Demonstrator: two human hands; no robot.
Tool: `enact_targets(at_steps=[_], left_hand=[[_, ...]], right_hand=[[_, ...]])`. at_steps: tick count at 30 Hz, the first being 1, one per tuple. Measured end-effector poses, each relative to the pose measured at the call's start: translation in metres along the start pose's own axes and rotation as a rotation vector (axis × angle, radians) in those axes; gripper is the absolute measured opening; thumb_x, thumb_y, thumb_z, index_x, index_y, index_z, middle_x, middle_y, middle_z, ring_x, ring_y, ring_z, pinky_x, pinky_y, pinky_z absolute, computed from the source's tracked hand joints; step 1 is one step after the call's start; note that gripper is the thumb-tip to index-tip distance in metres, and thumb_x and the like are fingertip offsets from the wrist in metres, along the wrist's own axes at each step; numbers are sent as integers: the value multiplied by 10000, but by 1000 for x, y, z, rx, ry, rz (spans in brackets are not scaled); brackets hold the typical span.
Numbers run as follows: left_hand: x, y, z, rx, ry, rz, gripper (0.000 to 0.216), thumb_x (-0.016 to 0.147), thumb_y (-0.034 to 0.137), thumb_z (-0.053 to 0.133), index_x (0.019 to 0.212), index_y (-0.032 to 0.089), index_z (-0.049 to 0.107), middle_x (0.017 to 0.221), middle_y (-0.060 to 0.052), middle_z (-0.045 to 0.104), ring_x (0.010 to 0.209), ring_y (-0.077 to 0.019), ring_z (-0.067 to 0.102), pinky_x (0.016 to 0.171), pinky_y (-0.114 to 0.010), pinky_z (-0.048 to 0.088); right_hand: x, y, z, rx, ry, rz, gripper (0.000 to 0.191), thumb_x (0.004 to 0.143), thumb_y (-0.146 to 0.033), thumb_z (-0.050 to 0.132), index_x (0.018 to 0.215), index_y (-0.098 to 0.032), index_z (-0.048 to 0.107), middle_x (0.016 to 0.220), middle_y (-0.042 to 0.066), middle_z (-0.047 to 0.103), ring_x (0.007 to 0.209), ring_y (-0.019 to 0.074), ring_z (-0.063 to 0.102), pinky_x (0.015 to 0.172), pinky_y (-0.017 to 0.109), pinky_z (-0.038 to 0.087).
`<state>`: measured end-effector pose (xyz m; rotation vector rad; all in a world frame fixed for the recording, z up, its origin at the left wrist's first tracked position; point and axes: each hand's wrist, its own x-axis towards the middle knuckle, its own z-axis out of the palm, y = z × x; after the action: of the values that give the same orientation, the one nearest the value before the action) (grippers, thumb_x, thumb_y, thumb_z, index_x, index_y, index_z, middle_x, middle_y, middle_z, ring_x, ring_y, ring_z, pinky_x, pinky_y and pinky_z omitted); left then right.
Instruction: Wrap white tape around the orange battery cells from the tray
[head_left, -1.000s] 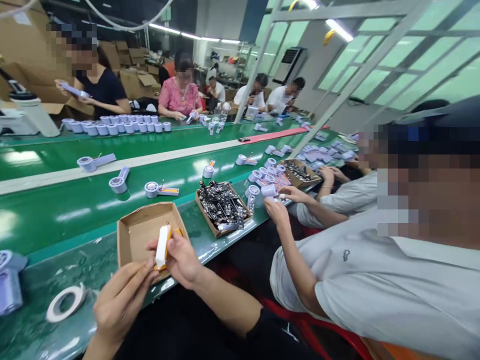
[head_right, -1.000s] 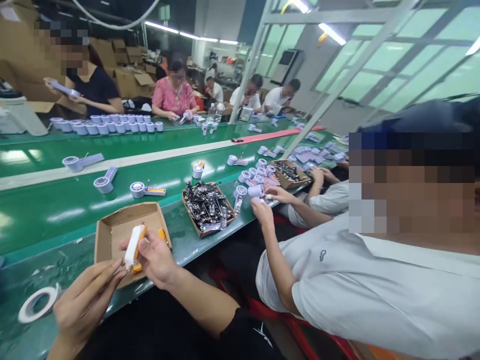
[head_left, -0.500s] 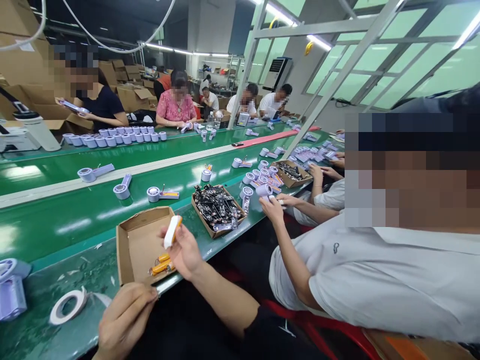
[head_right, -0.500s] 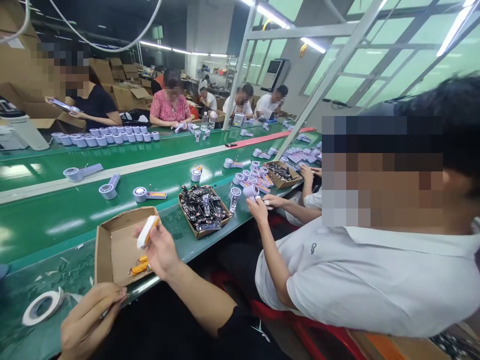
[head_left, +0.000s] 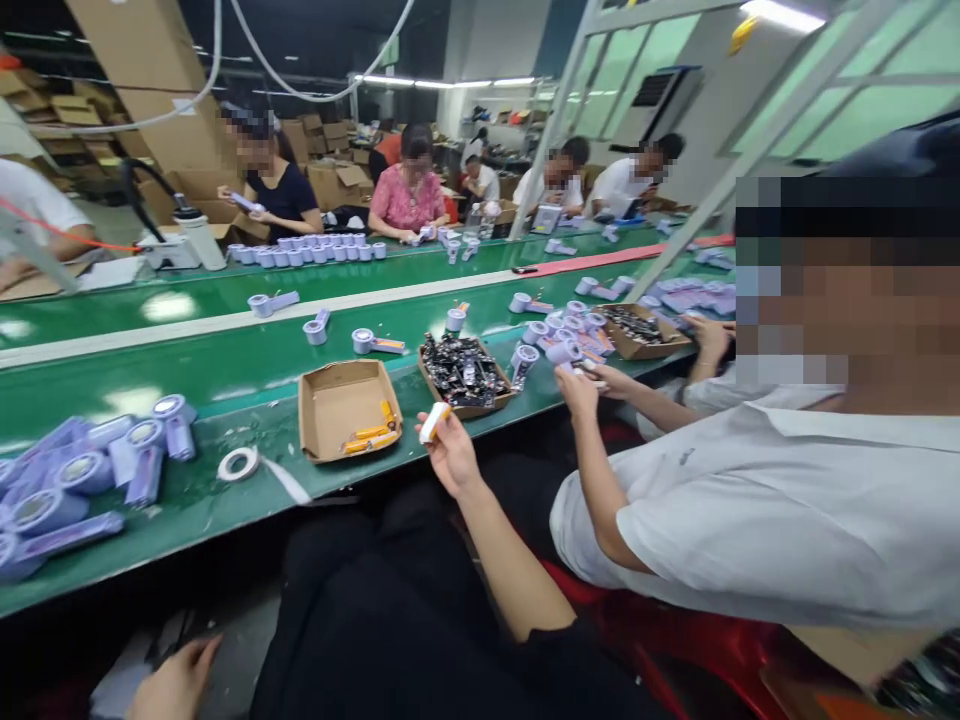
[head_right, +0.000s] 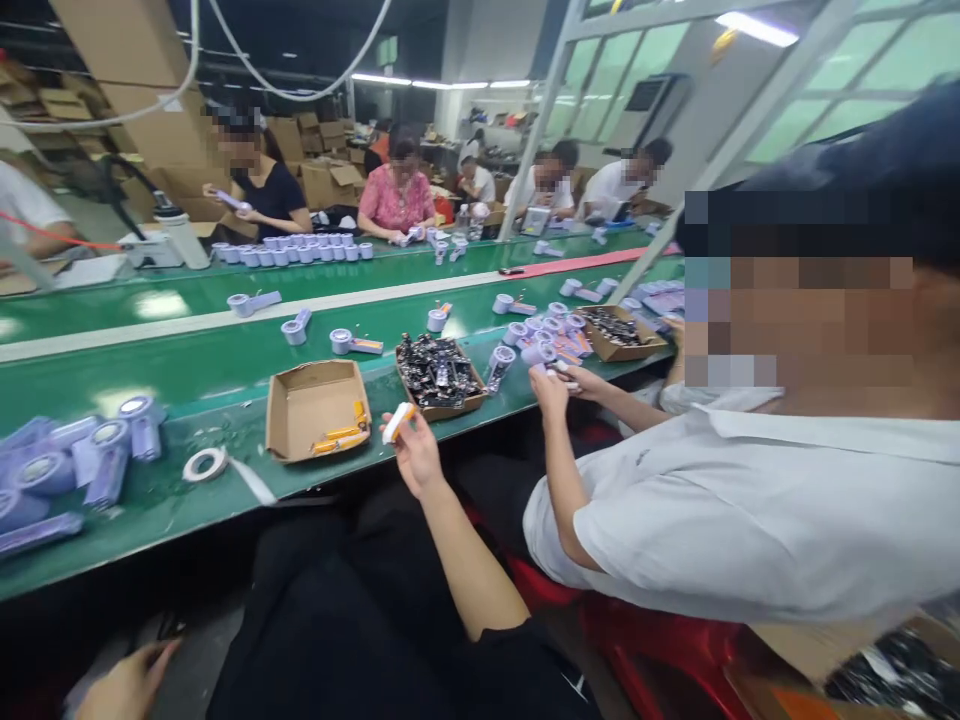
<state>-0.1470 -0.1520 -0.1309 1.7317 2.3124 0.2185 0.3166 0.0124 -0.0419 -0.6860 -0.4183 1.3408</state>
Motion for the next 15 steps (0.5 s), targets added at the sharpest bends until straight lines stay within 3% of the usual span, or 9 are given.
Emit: enact_targets(at_steps=[2, 3, 6, 8, 10, 13, 15], left_hand=[[0, 32, -24, -23, -100, -92, 421, 888, 594, 548, 635, 324, 749, 573, -54, 713, 601, -324, 752, 550, -346, 517], [7, 51, -37, -51, -92, -76, 468, 914, 597, 510, 610, 304, 712, 600, -63, 723, 642, -312, 762, 591, -340, 524], [53, 113, -76, -219, 75, 147, 485, 979, 588, 433, 746, 273, 719, 739, -51, 779, 731, -247, 768, 756, -309, 558], [102, 160, -101, -284, 136, 293, 483, 1008, 586, 417, 1061, 265, 774, 859, -42, 816, 799, -234, 776, 818, -299, 566], [162, 211, -121, -192, 139, 389, 505, 1026, 566, 432, 1278, 253, 738, 985, -58, 835, 902, -250, 785, 834, -308, 568], [262, 293, -135, 23, 104, 436, 463, 1072, 481, 422, 1366, 259, 704, 1273, -94, 810, 1140, -279, 757, 944, -344, 573], [325, 342, -131, 75, 87, 435, 492, 1072, 461, 445, 1464, 254, 658, 1464, -129, 730, 1320, -330, 682, 1052, -408, 556]], right_hand=[[-4, -1, -9, -35, 13, -19, 702, 694, -397, 1042, 1261, -274, 647, 1054, 20, 860, 864, 186, 845, 709, 228, 668], [-3, -1, -13, -56, 14, -21, 735, 697, -397, 1039, 1298, -286, 631, 1055, 17, 857, 877, 195, 851, 713, 237, 675], [6, 1, -23, -129, 11, -18, 821, 659, -397, 1059, 1330, -290, 599, 988, 5, 848, 871, 230, 863, 718, 273, 693], [18, 4, -27, -179, 21, -32, 839, 634, -386, 1074, 1312, -283, 591, 974, 11, 848, 877, 256, 869, 722, 296, 700], [33, 11, -29, -220, 31, -43, 832, 636, -388, 1075, 1299, -281, 584, 980, 27, 853, 888, 277, 872, 735, 320, 707], [54, 22, -30, -235, 15, -12, 812, 636, -422, 1076, 1266, -276, 585, 928, 34, 851, 862, 289, 872, 758, 350, 715], [64, 28, -31, -219, -5, 21, 810, 632, -444, 1077, 1257, -280, 589, 897, 24, 842, 852, 291, 871, 746, 351, 715]])
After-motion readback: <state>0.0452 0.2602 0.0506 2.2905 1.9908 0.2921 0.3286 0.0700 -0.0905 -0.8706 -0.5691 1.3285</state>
